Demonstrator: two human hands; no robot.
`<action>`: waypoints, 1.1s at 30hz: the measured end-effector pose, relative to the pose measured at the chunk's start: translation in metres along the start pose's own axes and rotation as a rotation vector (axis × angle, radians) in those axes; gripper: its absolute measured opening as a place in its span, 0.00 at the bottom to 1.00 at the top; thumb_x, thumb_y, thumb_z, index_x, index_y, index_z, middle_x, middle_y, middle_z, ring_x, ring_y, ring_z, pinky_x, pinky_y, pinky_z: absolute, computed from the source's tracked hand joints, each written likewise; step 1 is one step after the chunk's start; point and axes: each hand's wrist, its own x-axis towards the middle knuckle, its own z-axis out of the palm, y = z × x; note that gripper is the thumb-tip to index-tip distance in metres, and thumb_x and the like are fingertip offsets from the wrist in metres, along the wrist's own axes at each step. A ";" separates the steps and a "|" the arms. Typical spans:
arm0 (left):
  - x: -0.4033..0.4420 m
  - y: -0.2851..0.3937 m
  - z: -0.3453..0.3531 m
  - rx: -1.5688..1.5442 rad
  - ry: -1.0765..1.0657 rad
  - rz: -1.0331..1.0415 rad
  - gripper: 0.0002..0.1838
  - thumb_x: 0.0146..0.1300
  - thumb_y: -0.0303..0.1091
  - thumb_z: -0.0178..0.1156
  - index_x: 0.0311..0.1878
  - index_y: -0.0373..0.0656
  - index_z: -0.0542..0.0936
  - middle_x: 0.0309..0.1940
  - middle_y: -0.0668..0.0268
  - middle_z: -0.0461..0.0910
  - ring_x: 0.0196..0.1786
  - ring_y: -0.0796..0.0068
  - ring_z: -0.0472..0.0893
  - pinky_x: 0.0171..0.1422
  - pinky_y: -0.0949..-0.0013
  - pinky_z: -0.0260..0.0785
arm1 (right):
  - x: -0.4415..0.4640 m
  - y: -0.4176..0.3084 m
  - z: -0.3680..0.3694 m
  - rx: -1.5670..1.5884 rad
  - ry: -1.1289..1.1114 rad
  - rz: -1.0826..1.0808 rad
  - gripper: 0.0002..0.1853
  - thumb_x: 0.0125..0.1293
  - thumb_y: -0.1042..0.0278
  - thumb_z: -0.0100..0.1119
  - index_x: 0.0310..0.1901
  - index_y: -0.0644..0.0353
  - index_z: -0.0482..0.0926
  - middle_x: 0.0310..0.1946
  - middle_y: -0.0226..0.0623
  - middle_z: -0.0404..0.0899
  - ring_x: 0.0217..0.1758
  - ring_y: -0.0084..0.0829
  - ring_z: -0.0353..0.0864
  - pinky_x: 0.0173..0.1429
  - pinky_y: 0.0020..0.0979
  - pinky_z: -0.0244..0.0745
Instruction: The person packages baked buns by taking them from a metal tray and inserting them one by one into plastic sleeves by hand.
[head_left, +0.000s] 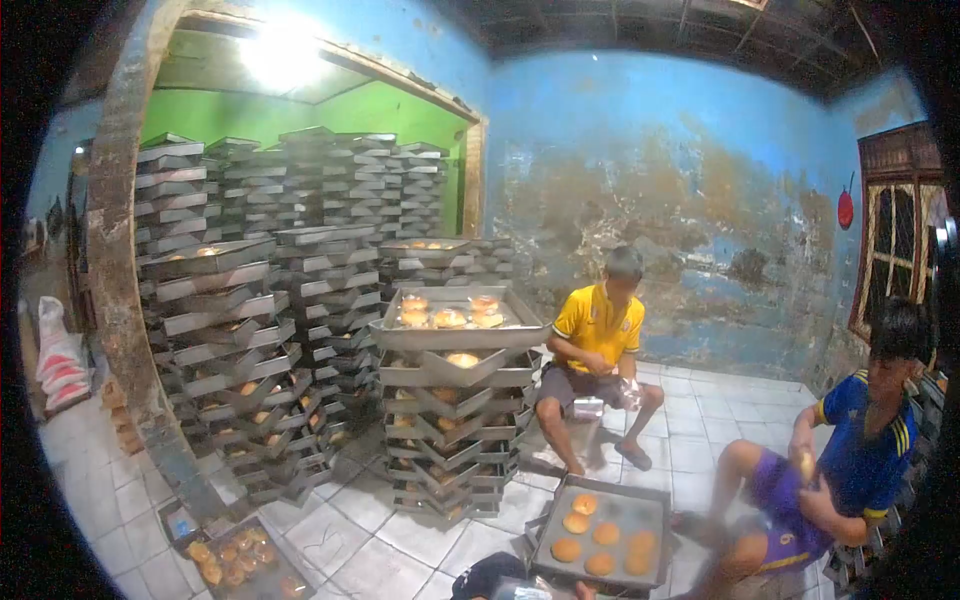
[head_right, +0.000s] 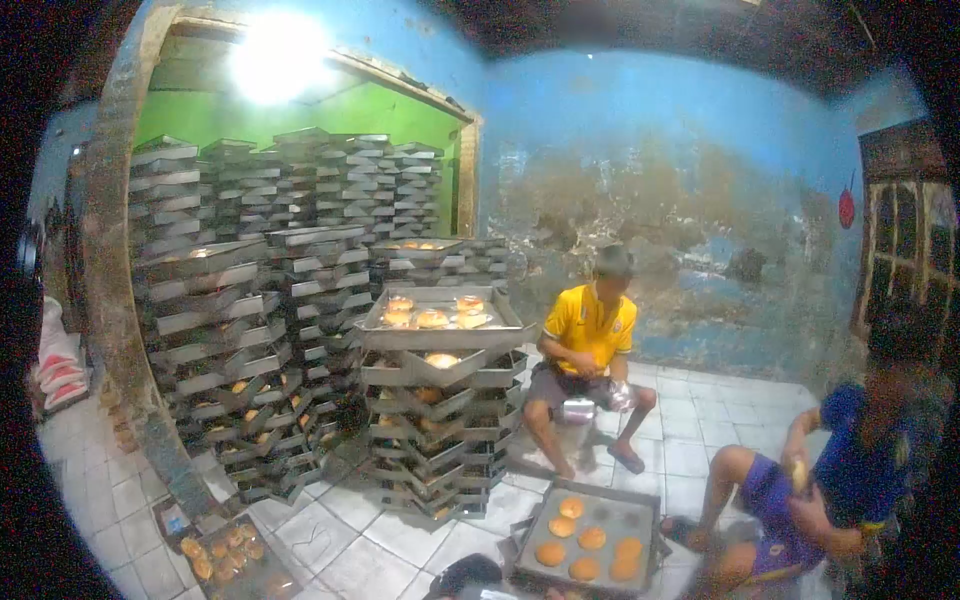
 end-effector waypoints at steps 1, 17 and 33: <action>-0.011 0.015 0.007 0.094 0.088 0.006 0.09 0.71 0.39 0.66 0.37 0.45 0.82 0.29 0.74 0.78 0.35 0.79 0.76 0.42 0.68 0.71 | -0.001 -0.003 -0.002 0.144 -0.055 0.092 0.33 0.70 0.64 0.67 0.72 0.62 0.65 0.62 0.44 0.74 0.64 0.38 0.74 0.67 0.35 0.71; -0.016 -0.006 -0.019 0.956 -0.040 0.580 0.24 0.55 0.30 0.75 0.57 0.42 0.86 0.72 0.43 0.71 0.74 0.39 0.71 0.77 0.48 0.64 | -0.057 -0.156 0.011 -0.885 -0.214 -0.536 0.29 0.58 0.62 0.73 0.62 0.56 0.77 0.60 0.45 0.77 0.69 0.49 0.72 0.77 0.52 0.63; 0.132 0.006 -0.012 -0.274 0.360 -0.403 0.15 0.75 0.39 0.60 0.41 0.33 0.79 0.27 0.61 0.83 0.28 0.71 0.83 0.30 0.71 0.74 | 0.321 0.126 -0.062 -1.168 -0.400 0.088 0.22 0.71 0.57 0.58 0.61 0.62 0.80 0.55 0.54 0.83 0.62 0.56 0.80 0.64 0.46 0.76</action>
